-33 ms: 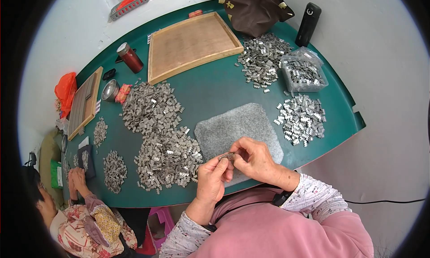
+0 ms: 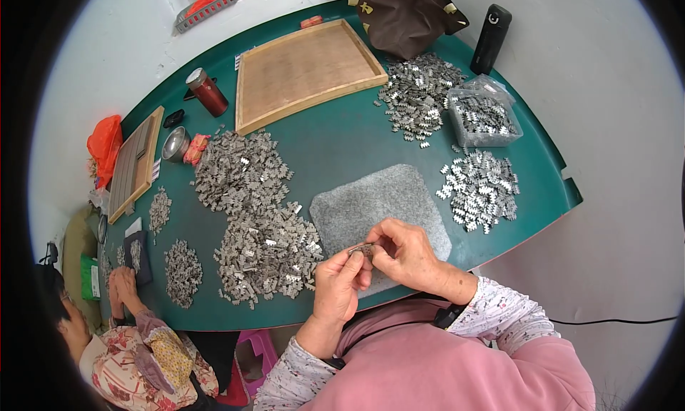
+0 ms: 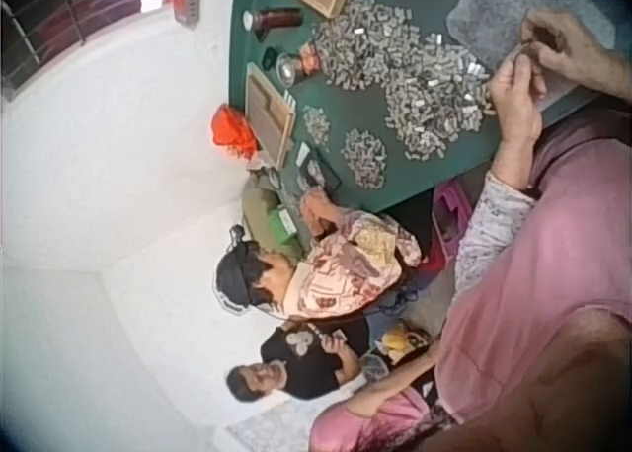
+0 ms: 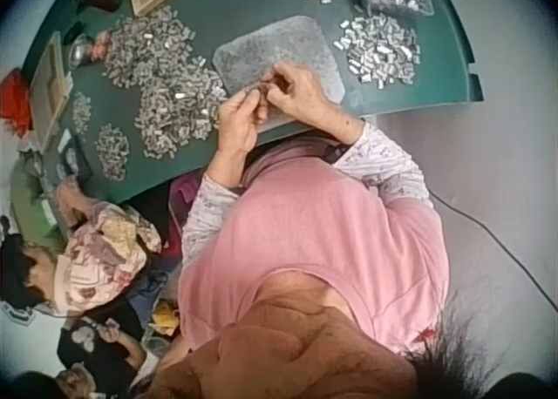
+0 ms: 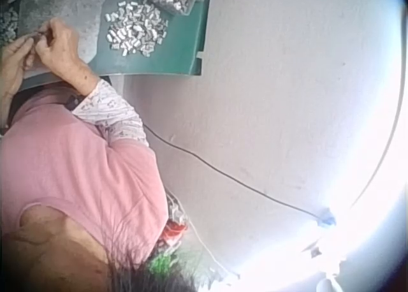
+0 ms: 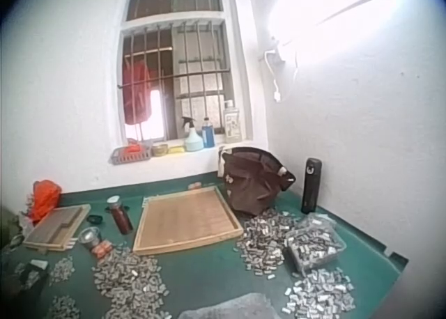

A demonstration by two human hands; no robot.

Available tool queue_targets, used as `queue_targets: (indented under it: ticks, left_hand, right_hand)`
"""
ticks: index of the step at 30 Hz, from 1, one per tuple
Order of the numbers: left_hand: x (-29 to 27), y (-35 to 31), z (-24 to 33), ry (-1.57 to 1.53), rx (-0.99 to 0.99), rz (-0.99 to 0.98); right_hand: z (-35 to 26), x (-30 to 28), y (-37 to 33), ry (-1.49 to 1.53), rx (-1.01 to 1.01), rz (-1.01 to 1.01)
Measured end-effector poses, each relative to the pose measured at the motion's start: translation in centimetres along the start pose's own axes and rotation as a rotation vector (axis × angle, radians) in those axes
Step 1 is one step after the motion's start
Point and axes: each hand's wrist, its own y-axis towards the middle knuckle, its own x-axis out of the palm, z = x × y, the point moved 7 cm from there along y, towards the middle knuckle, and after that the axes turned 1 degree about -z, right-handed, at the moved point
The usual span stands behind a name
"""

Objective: Sorting small metal components on a table and placing them into a plastic bag.

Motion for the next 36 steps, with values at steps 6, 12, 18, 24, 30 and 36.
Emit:
queue_targets:
  ticks: [6,12,18,24,30,36]
  left_hand:
    - [0.0,0.1,-0.2,-0.039,-0.015,-0.028]
    - [-0.1,0.3,-0.3,-0.026,-0.011,-0.007]
    - [-0.3,0.2,0.4,0.040,0.050,0.027]
    - [-0.1,0.5,0.2,0.127,0.072,0.045]
    - [-0.3,0.1,0.7,0.151,0.126,0.042]
    - [-1.6,-0.4,0.7,0.157,0.189,0.058]
  right_hand:
    - [0.3,0.1,0.0,0.017,0.008,-0.008]
    - [0.4,0.1,0.2,0.035,0.019,-0.019]
    - [-0.3,0.2,0.4,0.102,0.012,-0.041]
    - [0.0,0.3,0.4,0.080,-0.014,-0.054]
    - [-0.9,0.3,0.6,0.131,-0.068,-0.033]
    - [-2.2,0.8,0.9,0.118,-0.122,-0.164]
